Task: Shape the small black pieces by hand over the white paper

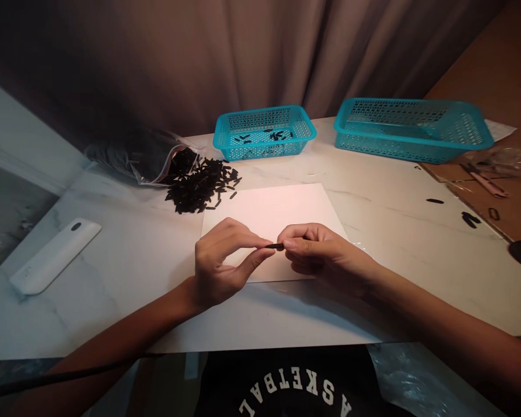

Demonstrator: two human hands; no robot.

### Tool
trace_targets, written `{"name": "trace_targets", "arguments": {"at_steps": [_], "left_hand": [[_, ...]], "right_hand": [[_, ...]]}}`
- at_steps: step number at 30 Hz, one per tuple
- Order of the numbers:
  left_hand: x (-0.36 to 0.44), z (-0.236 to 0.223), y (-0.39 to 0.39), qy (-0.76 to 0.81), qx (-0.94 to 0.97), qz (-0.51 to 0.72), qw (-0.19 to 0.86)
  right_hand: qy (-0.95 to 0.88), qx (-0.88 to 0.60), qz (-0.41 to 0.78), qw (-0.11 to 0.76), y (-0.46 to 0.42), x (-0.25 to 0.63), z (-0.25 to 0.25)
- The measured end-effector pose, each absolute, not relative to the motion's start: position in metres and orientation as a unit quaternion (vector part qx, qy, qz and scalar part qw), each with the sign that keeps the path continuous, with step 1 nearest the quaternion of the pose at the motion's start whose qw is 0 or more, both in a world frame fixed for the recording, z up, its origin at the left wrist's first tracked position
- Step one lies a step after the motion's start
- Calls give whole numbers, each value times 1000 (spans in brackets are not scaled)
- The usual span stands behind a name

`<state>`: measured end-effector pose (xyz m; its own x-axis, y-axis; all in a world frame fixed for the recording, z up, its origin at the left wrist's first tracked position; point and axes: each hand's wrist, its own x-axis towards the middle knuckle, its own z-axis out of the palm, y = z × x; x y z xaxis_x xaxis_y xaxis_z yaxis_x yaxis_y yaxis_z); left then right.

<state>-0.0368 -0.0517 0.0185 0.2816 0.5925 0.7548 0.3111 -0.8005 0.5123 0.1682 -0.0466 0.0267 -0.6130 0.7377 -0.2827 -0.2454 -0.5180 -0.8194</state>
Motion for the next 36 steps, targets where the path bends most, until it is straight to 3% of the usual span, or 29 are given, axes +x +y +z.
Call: {"name": "trace_targets", "arguments": {"at_steps": [23,36], "left_hand": [[-39,20,-50,279,805,515,97],[-37,11,-45,385,789,450,163]], "right_hand": [[-419,-336,778,327,-47,169,26],[-165,-369,830,385,-44,159,25]]}}
